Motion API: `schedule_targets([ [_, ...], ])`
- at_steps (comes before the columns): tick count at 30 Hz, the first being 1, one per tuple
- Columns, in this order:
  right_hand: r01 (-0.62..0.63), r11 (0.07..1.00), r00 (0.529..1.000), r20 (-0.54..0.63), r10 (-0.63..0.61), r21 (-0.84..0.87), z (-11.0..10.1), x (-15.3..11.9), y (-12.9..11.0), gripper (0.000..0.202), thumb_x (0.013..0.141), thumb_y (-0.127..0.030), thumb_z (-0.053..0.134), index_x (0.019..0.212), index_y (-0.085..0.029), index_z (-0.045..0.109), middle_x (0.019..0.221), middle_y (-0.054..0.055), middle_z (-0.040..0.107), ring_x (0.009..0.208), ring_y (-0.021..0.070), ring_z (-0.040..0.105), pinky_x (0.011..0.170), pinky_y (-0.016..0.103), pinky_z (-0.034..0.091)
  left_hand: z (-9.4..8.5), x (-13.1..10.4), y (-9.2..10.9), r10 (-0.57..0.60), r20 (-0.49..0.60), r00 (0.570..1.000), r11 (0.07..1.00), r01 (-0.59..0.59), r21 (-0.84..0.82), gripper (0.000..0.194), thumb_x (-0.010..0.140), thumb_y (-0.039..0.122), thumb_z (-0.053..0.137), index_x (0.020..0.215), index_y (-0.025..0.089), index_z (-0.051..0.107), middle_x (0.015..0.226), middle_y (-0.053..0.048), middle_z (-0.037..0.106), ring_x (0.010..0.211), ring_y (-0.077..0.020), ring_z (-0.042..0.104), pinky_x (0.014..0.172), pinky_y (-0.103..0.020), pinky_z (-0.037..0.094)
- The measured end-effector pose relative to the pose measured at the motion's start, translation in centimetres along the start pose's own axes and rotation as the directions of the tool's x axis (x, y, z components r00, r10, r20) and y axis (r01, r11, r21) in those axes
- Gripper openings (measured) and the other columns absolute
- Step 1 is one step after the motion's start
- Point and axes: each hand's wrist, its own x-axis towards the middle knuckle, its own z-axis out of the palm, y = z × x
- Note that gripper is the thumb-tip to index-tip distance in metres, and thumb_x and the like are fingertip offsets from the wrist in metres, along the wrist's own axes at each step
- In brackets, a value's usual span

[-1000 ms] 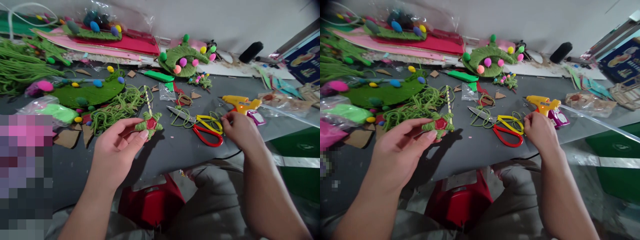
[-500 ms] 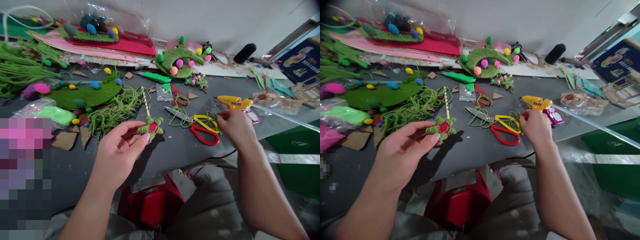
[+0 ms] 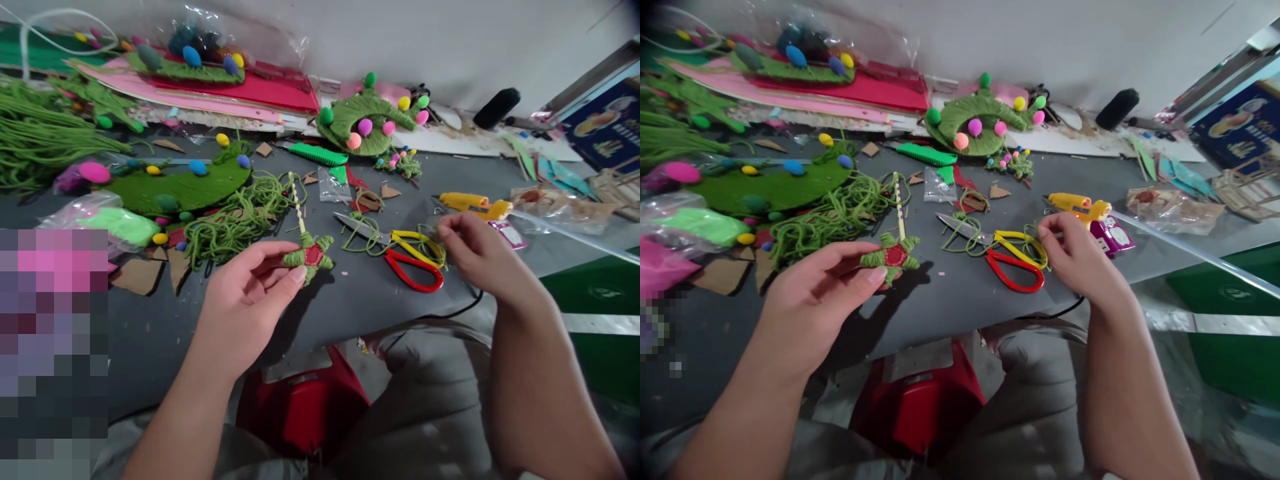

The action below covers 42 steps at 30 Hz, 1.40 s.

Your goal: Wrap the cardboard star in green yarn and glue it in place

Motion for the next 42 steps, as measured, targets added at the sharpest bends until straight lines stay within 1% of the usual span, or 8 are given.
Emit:
schedule_targets([
  [4,0.083,0.949,0.989,0.088,-0.115,0.304,0.1,-0.8,-2.5,0.023,0.105,-0.044,0.051,0.102,-0.022,0.059,0.120,0.009,0.072,0.098,0.0164,0.067,0.081,0.030,0.051,0.1,0.0,0.0,0.021,0.003,1.000,1.000,-0.022,0.013,0.030,0.082,0.033,0.088,0.109,0.025,0.078,0.091,0.000,0.077,0.078,-0.0122,0.073,0.072,-0.018,0.061],
  [7,0.050,0.759,0.977,0.126,-0.172,0.649,0.4,-1.2,-4.6,0.019,0.103,-0.040,0.061,0.098,-0.023,0.056,0.087,0.002,0.073,0.084,0.0151,0.069,0.075,0.028,0.052,0.1,-0.2,0.1,0.023,-0.002,1.000,1.000,-0.023,0.010,0.029,0.082,0.033,0.087,0.108,0.024,0.078,0.090,-0.001,0.076,0.078,-0.0136,0.072,0.072,-0.021,0.061],
  [9,0.027,0.698,0.975,0.135,-0.177,0.716,0.9,-1.5,-5.8,0.015,0.101,-0.036,0.067,0.097,-0.024,0.059,0.071,-0.003,0.068,0.066,0.0124,0.063,0.061,0.025,0.049,-0.1,-0.3,0.1,0.022,0.001,1.000,1.000,-0.022,0.004,0.027,0.083,0.032,0.087,0.107,0.025,0.078,0.089,0.000,0.076,0.077,-0.0132,0.072,0.071,-0.020,0.060],
  [12,0.063,0.732,0.973,0.122,-0.197,0.678,1.6,-1.7,-7.1,0.010,0.096,-0.033,0.074,0.095,-0.024,0.069,0.072,-0.003,0.070,0.061,0.0110,0.062,0.057,0.023,0.050,-0.2,-0.4,0.2,0.037,-0.004,0.999,0.999,-0.037,0.010,0.025,0.083,0.031,0.086,0.106,0.026,0.079,0.087,0.001,0.075,0.076,-0.0122,0.071,0.069,-0.018,0.059],
  [17,0.257,0.754,0.926,0.068,-0.370,0.605,2.6,-2.1,-9.0,0.005,0.094,-0.025,0.075,0.097,-0.026,0.080,0.095,0.001,0.078,0.084,0.0155,0.073,0.075,0.028,0.059,0.0,-0.3,0.1,0.054,-0.001,0.999,0.998,-0.054,0.020,0.027,0.082,0.032,0.086,0.106,0.023,0.078,0.091,-0.002,0.076,0.079,-0.0156,0.071,0.071,-0.023,0.061],
  [23,0.333,0.773,0.924,-0.025,-0.381,0.541,3.4,-3.0,-11.2,0.016,0.096,-0.023,0.074,0.108,-0.032,0.077,0.100,-0.002,0.080,0.087,0.0177,0.076,0.079,0.034,0.062,0.4,-0.4,0.1,0.049,0.055,0.997,0.998,-0.050,0.030,0.026,0.086,0.028,0.082,0.111,0.024,0.076,0.095,-0.002,0.077,0.080,-0.0139,0.073,0.071,-0.020,0.061],
  [28,0.490,0.720,0.843,-0.057,-0.535,0.492,4.1,-2.7,-12.1,0.011,0.100,-0.021,0.066,0.096,-0.030,0.071,0.101,0.002,0.074,0.097,0.0208,0.070,0.089,0.040,0.058,0.5,-0.5,0.1,-0.006,0.118,0.993,1.000,0.006,-0.001,0.030,0.086,0.030,0.082,0.114,0.023,0.073,0.102,-0.005,0.080,0.075,-0.0186,0.078,0.063,-0.023,0.062],
  [42,0.446,0.716,0.848,0.001,-0.530,0.537,5.5,-2.9,-12.3,0.007,0.098,-0.019,0.067,0.097,-0.026,0.066,0.105,0.001,0.074,0.095,0.0179,0.068,0.081,0.034,0.055,0.5,-0.6,0.2,-0.006,0.130,0.991,0.998,0.014,-0.060,0.021,0.086,0.022,0.081,0.106,0.023,0.074,0.089,-0.001,0.078,0.067,-0.0124,0.075,0.061,-0.017,0.061],
])
